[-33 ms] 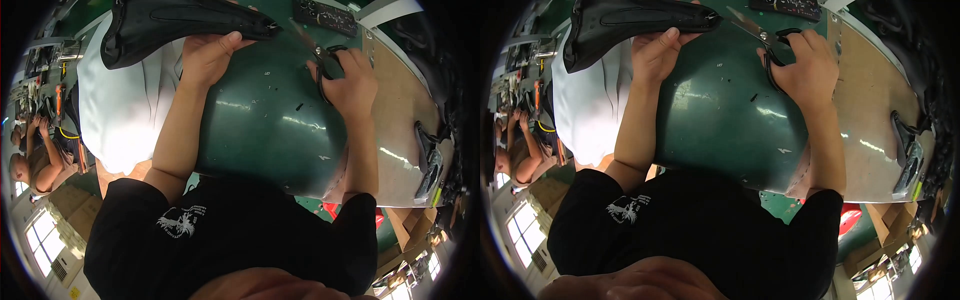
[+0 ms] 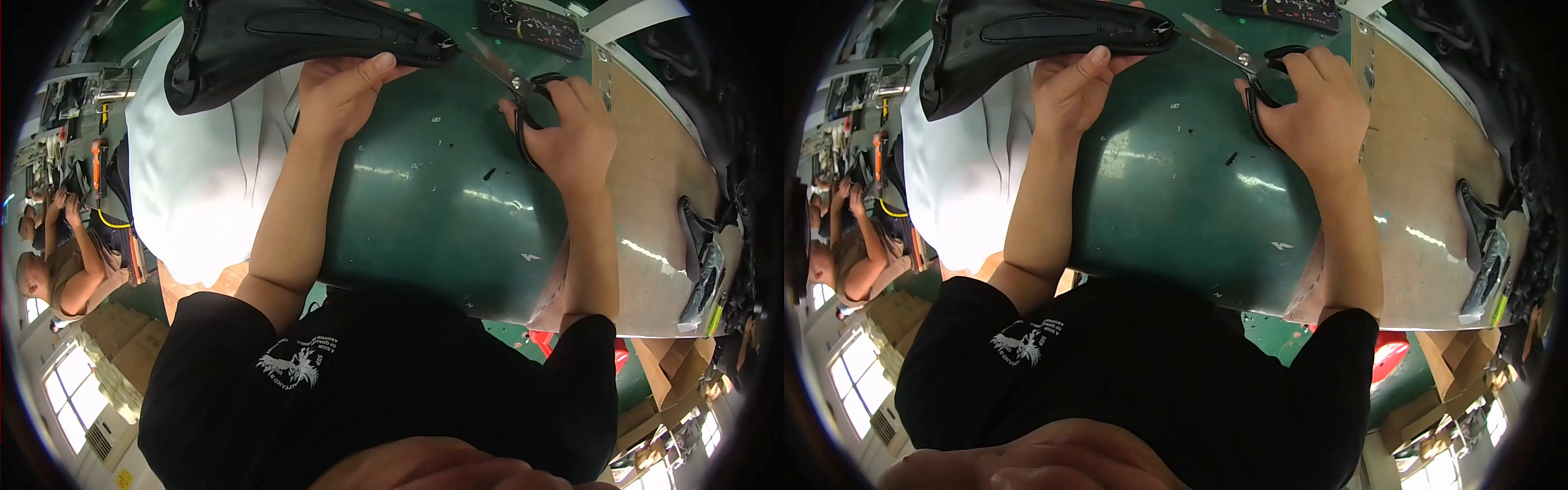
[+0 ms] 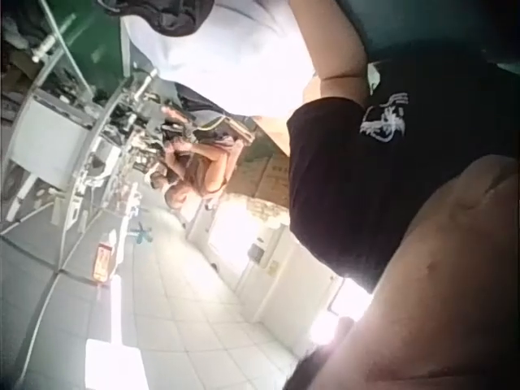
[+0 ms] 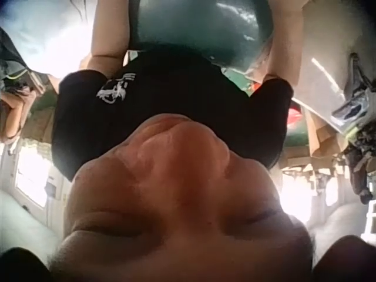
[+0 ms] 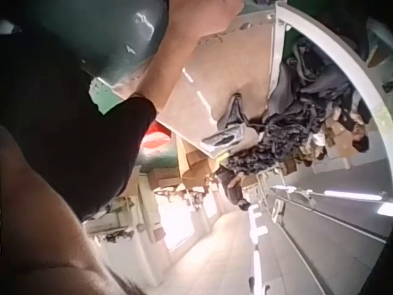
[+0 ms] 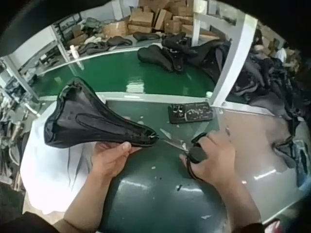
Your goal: Trimming excess material from bicycle seats using scissors in a manufacturing facility.
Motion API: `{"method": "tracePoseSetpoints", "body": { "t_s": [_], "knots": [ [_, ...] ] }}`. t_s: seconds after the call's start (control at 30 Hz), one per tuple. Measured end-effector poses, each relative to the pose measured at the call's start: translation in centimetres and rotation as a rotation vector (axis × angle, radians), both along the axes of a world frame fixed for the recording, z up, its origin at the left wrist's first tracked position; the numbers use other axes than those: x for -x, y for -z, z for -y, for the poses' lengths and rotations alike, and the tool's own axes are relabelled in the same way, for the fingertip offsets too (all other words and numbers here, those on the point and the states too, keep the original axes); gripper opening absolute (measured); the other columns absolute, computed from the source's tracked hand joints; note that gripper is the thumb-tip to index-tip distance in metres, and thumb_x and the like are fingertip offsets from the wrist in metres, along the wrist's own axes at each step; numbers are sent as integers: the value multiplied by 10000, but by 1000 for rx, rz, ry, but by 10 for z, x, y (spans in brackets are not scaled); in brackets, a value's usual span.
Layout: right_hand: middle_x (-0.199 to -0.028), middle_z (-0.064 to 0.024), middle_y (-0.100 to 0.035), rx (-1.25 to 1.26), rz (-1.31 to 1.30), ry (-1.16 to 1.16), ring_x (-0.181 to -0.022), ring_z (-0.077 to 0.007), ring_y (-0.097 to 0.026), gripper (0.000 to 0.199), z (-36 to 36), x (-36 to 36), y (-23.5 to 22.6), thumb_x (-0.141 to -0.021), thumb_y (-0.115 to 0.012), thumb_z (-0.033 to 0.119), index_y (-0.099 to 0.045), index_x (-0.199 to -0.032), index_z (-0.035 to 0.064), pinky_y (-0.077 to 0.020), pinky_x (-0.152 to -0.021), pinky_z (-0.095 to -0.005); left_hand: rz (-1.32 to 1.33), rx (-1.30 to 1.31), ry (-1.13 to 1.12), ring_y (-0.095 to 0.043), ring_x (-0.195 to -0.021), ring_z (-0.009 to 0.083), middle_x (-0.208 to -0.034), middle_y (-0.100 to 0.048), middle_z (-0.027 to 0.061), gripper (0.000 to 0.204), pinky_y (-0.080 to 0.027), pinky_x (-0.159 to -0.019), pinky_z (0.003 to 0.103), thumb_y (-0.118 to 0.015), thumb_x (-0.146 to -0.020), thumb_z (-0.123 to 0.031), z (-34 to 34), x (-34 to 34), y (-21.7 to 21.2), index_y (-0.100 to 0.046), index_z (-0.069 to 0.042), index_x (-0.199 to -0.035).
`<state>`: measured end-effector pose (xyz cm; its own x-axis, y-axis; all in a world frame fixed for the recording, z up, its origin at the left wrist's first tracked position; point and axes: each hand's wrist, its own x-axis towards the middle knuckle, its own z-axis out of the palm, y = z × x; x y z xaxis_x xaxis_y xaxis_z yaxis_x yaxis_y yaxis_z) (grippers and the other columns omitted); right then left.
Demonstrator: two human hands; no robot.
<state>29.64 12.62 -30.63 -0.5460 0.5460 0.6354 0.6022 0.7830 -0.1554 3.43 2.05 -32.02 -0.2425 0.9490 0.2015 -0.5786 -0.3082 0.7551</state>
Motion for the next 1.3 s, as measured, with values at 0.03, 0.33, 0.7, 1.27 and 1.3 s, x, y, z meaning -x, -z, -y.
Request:
{"method": "tracePoseSetpoints", "body": {
  "t_s": [0.03, 0.33, 0.7, 1.27, 1.3],
  "knots": [
    [-852, -11, -646, 5, -6, 3, -778, -232, -636, 380, 2, 0, 1, -666, -920, 364, -715, -867, 116, -526, -631, -361, -6, 5, 3, -614, -1280, 392, -1363, -618, 232, 538, -511, -1085, 587, -652, -930, 71, -1, 0, 2, -488, 13, -1439],
    [-830, -1, -629, 20, 47, -34, -819, -232, -627, 365, 5, 6, 1, -665, -904, 364, -693, -852, 133, -521, -652, -358, 134, -6, 87, -598, -1303, 383, -1386, -608, 221, 544, -508, -1090, 571, -639, -935, 81, -3, 1, -2, -482, 7, -1450],
    [-771, -16, -621, 20, 190, 59, -760, -224, -637, 331, 15, 10, 5, -693, -874, 349, -655, -801, 125, -520, -601, -365, -323, -793, 82, -561, -1330, 325, -1383, -600, 147, 571, -422, -1160, 473, -674, -905, 108, -54, 14, 47, -514, -25, -1437],
    [-823, -63, -643, 198, 150, 88, -829, -281, -636, 288, 18, 1, 4, -780, -831, 304, -651, -860, 94, -536, -659, -418, -379, -146, -237, -560, -1365, 320, -1325, -594, 105, 602, -436, -1173, 452, -734, -834, 138, -6, -33, 15, -506, -17, -1369],
    [-822, -63, -650, 213, 166, 76, -825, -280, -637, 286, 18, 3, 6, -781, -830, 303, -655, -858, 90, -537, -657, -418, -374, -139, -235, -560, -1365, 320, -1325, -594, 105, 602, -436, -1173, 452, -734, -834, 138, -5, -32, 14, -506, -17, -1369]
  ]
}}
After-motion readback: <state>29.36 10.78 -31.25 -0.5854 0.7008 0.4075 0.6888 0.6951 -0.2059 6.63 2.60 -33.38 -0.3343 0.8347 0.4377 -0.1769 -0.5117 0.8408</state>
